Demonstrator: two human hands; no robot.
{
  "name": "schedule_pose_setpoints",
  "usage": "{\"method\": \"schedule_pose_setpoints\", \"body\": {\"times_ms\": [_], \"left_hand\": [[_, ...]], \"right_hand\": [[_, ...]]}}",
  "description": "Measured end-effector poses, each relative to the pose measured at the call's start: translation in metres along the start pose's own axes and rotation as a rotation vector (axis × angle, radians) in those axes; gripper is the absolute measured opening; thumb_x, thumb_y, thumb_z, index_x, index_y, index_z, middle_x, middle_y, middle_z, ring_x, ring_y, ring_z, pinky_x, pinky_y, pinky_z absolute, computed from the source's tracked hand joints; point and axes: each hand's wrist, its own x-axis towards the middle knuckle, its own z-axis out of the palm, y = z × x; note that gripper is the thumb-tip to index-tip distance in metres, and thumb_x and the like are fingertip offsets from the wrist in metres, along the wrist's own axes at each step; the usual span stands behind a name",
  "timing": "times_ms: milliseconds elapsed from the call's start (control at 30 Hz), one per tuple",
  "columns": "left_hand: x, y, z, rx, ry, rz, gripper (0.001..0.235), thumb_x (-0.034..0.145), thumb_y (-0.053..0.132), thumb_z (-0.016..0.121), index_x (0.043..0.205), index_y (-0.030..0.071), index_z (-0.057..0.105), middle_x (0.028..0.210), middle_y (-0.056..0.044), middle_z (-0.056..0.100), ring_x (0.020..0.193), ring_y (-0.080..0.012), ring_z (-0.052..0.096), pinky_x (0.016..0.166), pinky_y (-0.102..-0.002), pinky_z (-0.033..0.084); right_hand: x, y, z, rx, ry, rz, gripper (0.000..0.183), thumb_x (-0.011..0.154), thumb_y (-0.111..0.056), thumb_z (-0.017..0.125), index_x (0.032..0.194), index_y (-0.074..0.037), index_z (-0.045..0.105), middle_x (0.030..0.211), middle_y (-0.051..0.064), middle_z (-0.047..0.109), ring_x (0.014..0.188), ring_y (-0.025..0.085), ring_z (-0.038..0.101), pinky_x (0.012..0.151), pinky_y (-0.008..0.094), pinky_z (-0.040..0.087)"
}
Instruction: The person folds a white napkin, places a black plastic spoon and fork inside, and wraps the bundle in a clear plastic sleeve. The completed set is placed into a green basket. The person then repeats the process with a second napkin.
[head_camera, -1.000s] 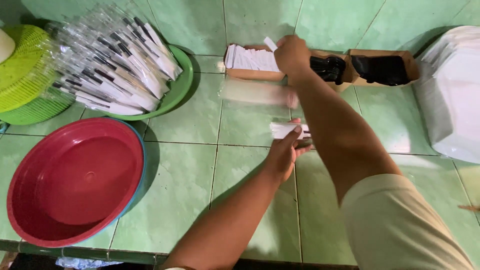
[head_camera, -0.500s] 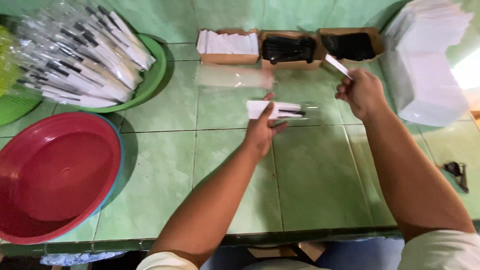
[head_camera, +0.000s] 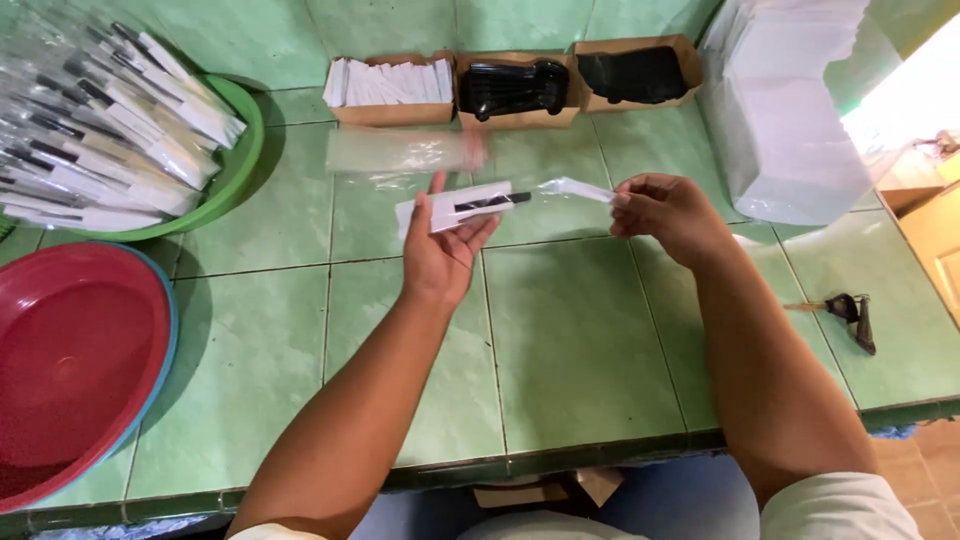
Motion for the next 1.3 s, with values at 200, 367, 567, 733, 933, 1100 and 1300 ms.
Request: {"method": "schedule_pose_setpoints", "body": {"times_ms": [200, 367, 567, 733, 933, 1100, 1300], "left_hand": [[-0.007, 0.001, 0.004, 0.045, -0.018, -0.016, 0.062, 0.097, 0.052, 0.062, 0.153, 0.031, 0.049, 0.129, -0.023, 0.069, 0.111, -0.0459, 0.071, 0.105, -0.060, 0.057], [-0.009, -0.007, 0.005, 0.132, -0.097, -0.054, 0.067, 0.096, 0.056, 0.059, 0.155, 0.028, 0.045, 0.128, -0.023, 0.069, 0.110, -0.0435, 0.072, 0.102, -0.057, 0.059], [-0.019, -0.010, 0.014, 0.186, -0.200, -0.088, 0.071, 0.096, 0.056, 0.059, 0.158, 0.027, 0.040, 0.135, -0.028, 0.064, 0.114, -0.0419, 0.070, 0.102, -0.053, 0.059], [-0.020, -0.008, 0.015, 0.194, -0.226, -0.088, 0.071, 0.097, 0.052, 0.059, 0.159, 0.026, 0.038, 0.136, -0.029, 0.063, 0.115, -0.0408, 0.070, 0.104, -0.053, 0.058], [-0.023, -0.012, 0.019, 0.203, -0.256, -0.098, 0.071, 0.098, 0.051, 0.059, 0.161, 0.026, 0.036, 0.139, -0.031, 0.060, 0.120, -0.0412, 0.068, 0.108, -0.054, 0.055], [-0.027, -0.017, 0.018, 0.314, -0.395, -0.161, 0.071, 0.099, 0.052, 0.057, 0.160, 0.020, 0.038, 0.136, -0.031, 0.063, 0.121, -0.0376, 0.068, 0.106, -0.052, 0.056], [-0.028, -0.022, 0.018, 0.359, -0.463, -0.183, 0.075, 0.100, 0.054, 0.053, 0.162, 0.017, 0.034, 0.139, -0.030, 0.062, 0.124, -0.0361, 0.067, 0.107, -0.050, 0.056]], "right_hand": [[0.003, 0.004, -0.001, 0.114, -0.106, -0.006, 0.012, 0.095, -0.005, 0.073, 0.101, 0.003, 0.067, 0.083, 0.018, 0.070, 0.070, 0.029, 0.075, 0.066, 0.039, 0.064], [-0.007, 0.000, 0.013, 0.164, -0.190, -0.020, 0.013, 0.091, -0.004, 0.076, 0.096, 0.003, 0.067, 0.080, 0.021, 0.070, 0.068, 0.032, 0.075, 0.064, 0.041, 0.064], [0.001, 0.026, 0.035, 0.164, -0.231, -0.024, 0.016, 0.087, -0.006, 0.079, 0.097, 0.004, 0.070, 0.083, 0.017, 0.071, 0.074, 0.029, 0.074, 0.064, 0.037, 0.063], [0.006, 0.033, 0.034, 0.118, -0.178, -0.010, 0.012, 0.088, 0.001, 0.075, 0.099, 0.002, 0.070, 0.080, 0.013, 0.068, 0.068, 0.023, 0.069, 0.059, 0.033, 0.061], [0.005, 0.036, 0.040, 0.079, -0.218, -0.012, 0.011, 0.088, 0.003, 0.076, 0.097, 0.000, 0.069, 0.079, 0.015, 0.066, 0.064, 0.024, 0.065, 0.058, 0.036, 0.060], [0.008, 0.051, 0.031, 0.153, -0.494, -0.012, 0.005, 0.090, -0.002, 0.074, 0.091, -0.002, 0.069, 0.071, 0.007, 0.061, 0.059, 0.014, 0.060, 0.052, 0.025, 0.047], [-0.001, 0.043, 0.036, 0.016, -0.520, -0.122, 0.004, 0.090, 0.001, 0.073, 0.089, 0.000, 0.069, 0.070, 0.009, 0.062, 0.061, 0.017, 0.062, 0.052, 0.029, 0.047]]}}
